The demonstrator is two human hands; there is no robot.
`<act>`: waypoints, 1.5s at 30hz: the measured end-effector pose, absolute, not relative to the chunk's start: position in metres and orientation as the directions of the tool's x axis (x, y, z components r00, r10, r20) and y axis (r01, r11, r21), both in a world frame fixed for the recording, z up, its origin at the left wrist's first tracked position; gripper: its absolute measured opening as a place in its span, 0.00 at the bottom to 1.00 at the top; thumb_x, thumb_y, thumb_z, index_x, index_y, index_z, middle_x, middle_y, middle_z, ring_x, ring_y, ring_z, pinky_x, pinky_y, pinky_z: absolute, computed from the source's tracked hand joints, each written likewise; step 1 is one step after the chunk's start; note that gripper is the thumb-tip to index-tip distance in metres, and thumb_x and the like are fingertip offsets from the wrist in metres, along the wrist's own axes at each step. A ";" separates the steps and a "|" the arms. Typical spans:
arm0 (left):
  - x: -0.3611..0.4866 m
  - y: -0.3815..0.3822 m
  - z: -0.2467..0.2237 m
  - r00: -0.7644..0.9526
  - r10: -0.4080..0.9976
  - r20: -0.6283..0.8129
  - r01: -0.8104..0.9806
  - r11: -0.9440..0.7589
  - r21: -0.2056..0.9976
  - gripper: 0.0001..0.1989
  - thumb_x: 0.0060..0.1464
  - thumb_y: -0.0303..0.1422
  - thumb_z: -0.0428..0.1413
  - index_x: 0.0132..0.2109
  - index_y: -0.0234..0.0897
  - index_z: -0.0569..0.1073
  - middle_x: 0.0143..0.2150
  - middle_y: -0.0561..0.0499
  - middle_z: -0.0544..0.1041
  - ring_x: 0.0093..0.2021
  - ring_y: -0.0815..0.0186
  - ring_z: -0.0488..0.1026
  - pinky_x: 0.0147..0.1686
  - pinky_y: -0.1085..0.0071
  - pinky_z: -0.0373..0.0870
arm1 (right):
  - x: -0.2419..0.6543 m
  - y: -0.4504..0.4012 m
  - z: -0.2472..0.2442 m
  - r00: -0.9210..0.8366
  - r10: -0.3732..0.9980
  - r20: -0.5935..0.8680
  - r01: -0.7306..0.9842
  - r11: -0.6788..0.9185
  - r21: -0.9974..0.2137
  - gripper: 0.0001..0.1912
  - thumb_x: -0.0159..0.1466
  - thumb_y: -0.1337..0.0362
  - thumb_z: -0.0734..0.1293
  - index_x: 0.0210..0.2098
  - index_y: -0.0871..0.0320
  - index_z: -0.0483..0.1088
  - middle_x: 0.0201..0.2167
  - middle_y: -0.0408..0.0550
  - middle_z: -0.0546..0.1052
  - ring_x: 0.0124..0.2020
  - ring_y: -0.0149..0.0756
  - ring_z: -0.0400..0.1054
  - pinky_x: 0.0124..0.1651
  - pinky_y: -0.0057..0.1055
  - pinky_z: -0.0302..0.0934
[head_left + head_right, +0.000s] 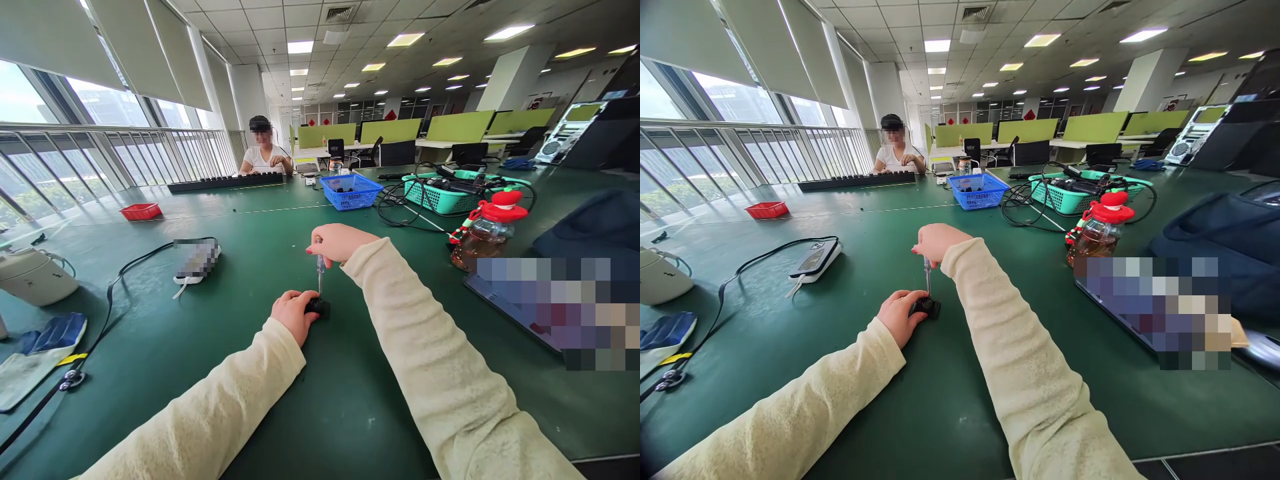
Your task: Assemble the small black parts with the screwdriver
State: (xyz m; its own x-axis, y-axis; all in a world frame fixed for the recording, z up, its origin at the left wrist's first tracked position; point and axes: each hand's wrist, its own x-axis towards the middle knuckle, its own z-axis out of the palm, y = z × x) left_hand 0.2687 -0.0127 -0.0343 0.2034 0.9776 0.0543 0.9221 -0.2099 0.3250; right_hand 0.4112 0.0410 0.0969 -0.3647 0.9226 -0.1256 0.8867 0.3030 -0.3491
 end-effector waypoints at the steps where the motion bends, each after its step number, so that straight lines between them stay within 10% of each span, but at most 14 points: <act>1: 0.269 -0.013 -0.035 0.205 0.977 0.056 0.921 -0.212 0.327 0.21 0.54 0.30 0.57 0.55 0.45 0.71 0.50 0.46 0.75 0.58 0.58 0.67 0.59 0.60 0.61 | 0.413 0.043 0.096 -0.323 0.938 -0.125 0.911 0.273 -0.309 0.12 0.68 0.58 0.59 0.39 0.58 0.71 0.28 0.46 0.79 0.24 0.30 0.69 0.29 0.27 0.57; 8: 0.268 -0.012 -0.035 0.194 0.980 0.051 0.919 -0.199 0.341 0.21 0.53 0.29 0.57 0.55 0.47 0.71 0.51 0.47 0.75 0.58 0.58 0.67 0.60 0.61 0.61 | 0.406 0.037 0.088 -0.285 0.955 0.077 0.947 0.293 -0.134 0.09 0.64 0.65 0.63 0.35 0.56 0.76 0.40 0.51 0.79 0.39 0.39 0.73 0.39 0.31 0.61; 45: 0.267 -0.010 -0.039 0.200 0.977 0.081 0.904 -0.215 0.370 0.20 0.53 0.30 0.58 0.53 0.46 0.72 0.49 0.48 0.75 0.56 0.58 0.67 0.59 0.62 0.61 | 0.450 0.071 0.079 -0.039 0.974 -0.224 0.986 0.002 -0.164 0.08 0.57 0.61 0.70 0.32 0.58 0.79 0.31 0.52 0.79 0.34 0.41 0.73 0.34 0.32 0.64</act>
State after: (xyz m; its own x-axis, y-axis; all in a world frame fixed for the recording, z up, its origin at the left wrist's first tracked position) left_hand 0.2667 -0.0097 -0.0392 0.1996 0.9766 0.0808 0.9036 -0.2153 0.3704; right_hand 0.4497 0.0710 0.0789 -0.0395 0.9738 -0.2237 0.9865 0.0024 -0.1638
